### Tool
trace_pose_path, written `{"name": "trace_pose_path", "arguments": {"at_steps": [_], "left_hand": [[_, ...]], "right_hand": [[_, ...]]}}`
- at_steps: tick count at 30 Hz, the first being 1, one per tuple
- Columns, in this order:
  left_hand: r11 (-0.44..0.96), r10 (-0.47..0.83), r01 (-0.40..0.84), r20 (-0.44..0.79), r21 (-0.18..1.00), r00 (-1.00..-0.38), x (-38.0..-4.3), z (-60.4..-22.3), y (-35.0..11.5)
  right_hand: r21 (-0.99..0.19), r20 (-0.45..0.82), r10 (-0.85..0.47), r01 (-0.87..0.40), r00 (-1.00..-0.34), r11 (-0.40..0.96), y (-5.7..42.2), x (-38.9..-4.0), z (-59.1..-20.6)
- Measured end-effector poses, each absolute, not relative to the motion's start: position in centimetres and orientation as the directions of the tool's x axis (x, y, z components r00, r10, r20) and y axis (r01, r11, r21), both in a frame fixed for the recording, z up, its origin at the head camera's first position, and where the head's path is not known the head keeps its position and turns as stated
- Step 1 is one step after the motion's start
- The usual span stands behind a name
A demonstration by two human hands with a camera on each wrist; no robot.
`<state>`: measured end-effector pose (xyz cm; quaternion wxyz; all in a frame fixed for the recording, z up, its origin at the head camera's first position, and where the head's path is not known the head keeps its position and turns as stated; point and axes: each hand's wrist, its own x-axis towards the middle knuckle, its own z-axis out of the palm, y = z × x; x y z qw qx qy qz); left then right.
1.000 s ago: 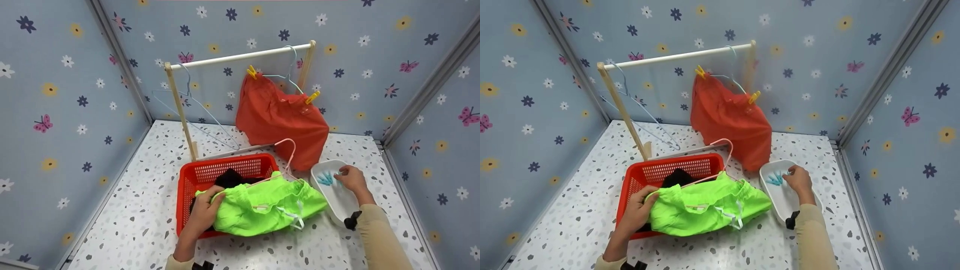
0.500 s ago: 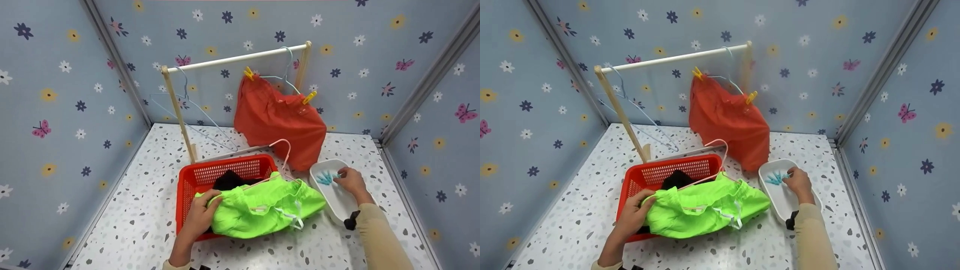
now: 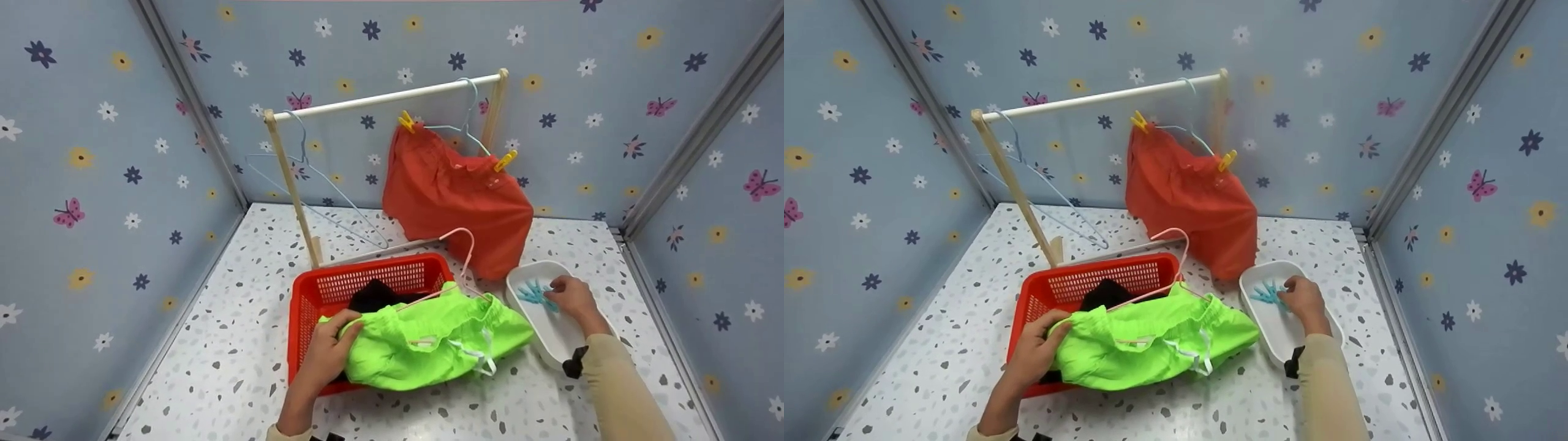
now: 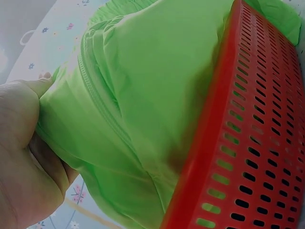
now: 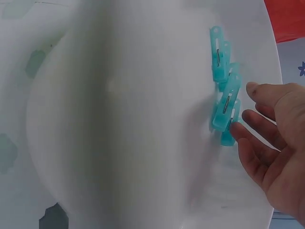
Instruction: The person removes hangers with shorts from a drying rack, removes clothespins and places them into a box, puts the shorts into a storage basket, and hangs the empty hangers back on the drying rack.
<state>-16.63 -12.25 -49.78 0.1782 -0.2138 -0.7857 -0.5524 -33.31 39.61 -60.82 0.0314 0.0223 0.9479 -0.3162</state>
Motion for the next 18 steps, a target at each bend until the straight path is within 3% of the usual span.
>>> {"name": "trace_pose_path", "arguments": {"at_steps": [8, 13, 18], "left_hand": [[0.299, 0.133, 0.528, 0.513, 0.795, -0.848, -16.8, -49.8, -12.3], [0.300, 0.126, 0.536, 0.524, 0.789, -0.842, -17.0, -50.1, -12.3], [0.284, 0.132, 0.553, 0.539, 0.783, -0.832, -17.1, -50.5, -12.5]], "right_hand": [[-0.557, -0.021, -0.028, -0.011, -0.999, 0.830, 38.9, -33.3, -59.6], [-0.529, 0.086, -0.054, -0.091, -0.995, 0.844, 37.7, -33.4, -58.0], [-0.609, 0.200, -0.048, -0.163, -0.979, 0.776, 35.7, -31.9, -55.9]]}}
